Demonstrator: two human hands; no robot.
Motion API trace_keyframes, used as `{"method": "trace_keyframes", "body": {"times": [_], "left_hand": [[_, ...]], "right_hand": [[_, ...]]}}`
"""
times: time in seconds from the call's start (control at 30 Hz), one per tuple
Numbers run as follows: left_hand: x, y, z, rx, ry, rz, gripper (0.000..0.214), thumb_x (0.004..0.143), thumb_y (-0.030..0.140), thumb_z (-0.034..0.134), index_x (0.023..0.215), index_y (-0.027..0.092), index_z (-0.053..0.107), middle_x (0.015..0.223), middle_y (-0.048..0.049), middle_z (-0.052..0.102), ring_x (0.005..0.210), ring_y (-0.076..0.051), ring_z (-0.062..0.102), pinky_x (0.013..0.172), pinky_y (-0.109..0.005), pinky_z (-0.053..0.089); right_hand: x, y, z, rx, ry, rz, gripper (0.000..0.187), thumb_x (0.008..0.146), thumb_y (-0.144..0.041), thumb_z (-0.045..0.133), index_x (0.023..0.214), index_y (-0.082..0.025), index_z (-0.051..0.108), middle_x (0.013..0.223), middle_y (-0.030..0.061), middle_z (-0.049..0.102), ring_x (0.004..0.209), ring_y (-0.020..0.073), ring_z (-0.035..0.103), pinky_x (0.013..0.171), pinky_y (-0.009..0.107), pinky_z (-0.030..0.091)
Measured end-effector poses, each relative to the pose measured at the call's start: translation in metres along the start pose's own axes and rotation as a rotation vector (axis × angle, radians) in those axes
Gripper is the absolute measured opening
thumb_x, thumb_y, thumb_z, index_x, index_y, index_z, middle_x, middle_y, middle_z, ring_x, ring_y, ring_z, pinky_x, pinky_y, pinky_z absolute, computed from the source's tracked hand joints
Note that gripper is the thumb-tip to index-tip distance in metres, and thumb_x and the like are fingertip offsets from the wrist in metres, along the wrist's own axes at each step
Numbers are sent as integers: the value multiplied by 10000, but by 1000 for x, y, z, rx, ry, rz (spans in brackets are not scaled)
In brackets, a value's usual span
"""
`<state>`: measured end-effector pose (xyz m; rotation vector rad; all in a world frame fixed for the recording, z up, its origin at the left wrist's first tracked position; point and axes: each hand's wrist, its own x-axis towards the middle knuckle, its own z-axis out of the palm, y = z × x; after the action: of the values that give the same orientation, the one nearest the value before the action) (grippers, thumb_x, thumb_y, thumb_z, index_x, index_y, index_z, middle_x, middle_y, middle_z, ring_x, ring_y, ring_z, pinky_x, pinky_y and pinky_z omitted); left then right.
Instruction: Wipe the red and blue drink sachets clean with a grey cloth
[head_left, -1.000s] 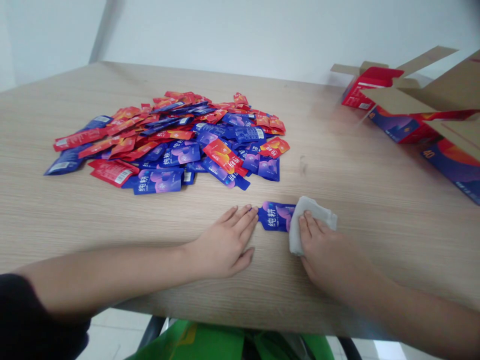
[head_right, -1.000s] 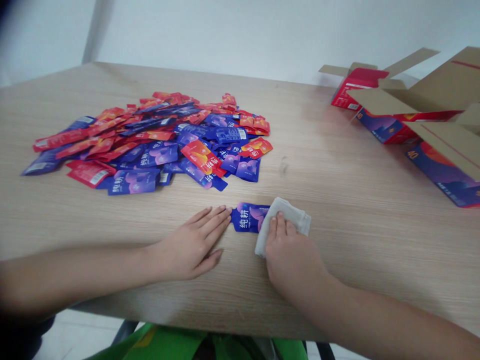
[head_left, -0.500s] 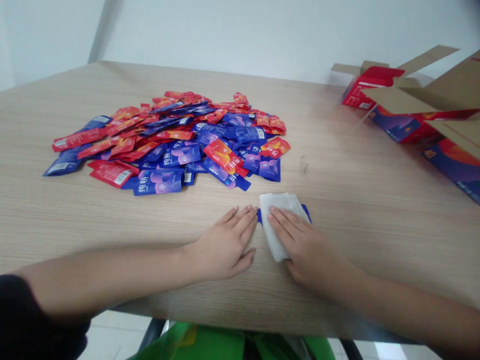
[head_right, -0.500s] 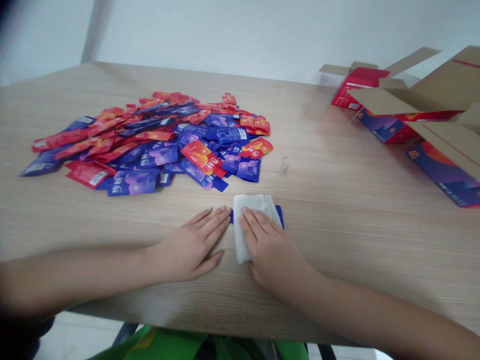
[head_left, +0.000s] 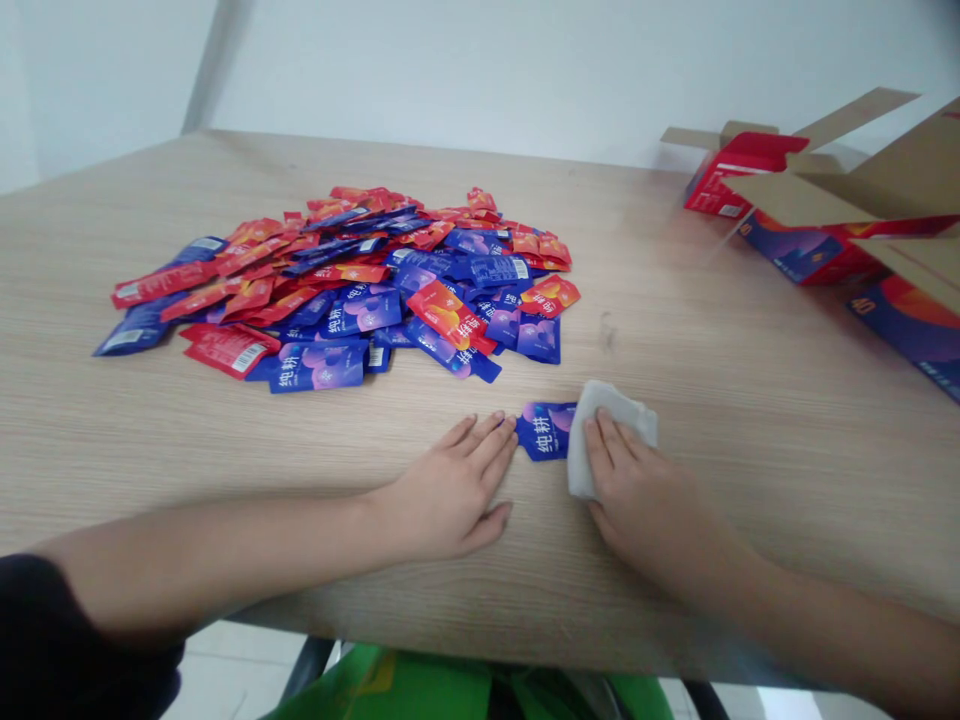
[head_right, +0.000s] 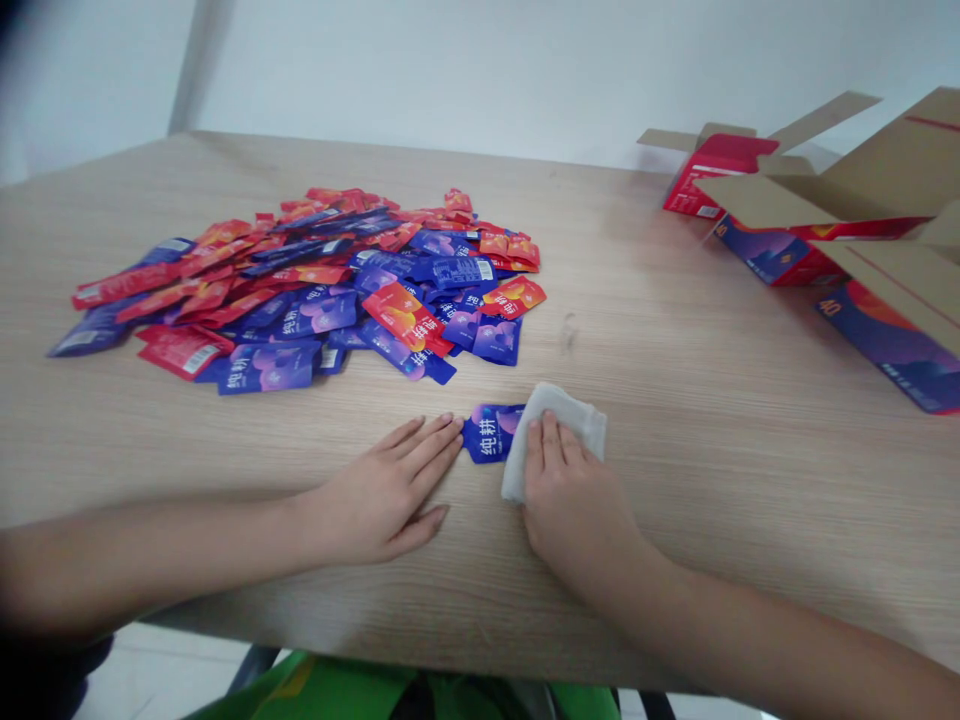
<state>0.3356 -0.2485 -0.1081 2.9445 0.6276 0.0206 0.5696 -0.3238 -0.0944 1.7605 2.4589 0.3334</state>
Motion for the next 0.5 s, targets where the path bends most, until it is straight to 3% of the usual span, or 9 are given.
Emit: {"method": "trace_keyframes", "body": {"times": [0.2,0.3,0.5], "left_hand": [[-1,-2,0,-15,-6,40,637,942,407,407,1460,38,368,1552,-208,315,1448,-367,265,1172,-526,258],[-4,-3,0,-25,-11,74,624,952,389,395,1482,66,330,1571,-177,291,1464,-331,240,1181,-532,231],[-3,2,1,15,-2,82,597,983,363,335,1479,32,317,1570,-191,281,1471,-307,228,1202,-505,174]], "right_hand": [[7,5,3,209,108,-162,717,692,-108,490,1405,-40,485,1502,225,386,1351,372,415,1043,539,449],[-4,11,5,262,115,-234,742,674,-73,453,1416,-62,466,1515,189,384,1376,341,388,1060,531,439],[-20,17,10,358,157,-214,806,702,-42,416,1498,-112,309,1577,146,279,1465,269,220,1114,520,384]]}}
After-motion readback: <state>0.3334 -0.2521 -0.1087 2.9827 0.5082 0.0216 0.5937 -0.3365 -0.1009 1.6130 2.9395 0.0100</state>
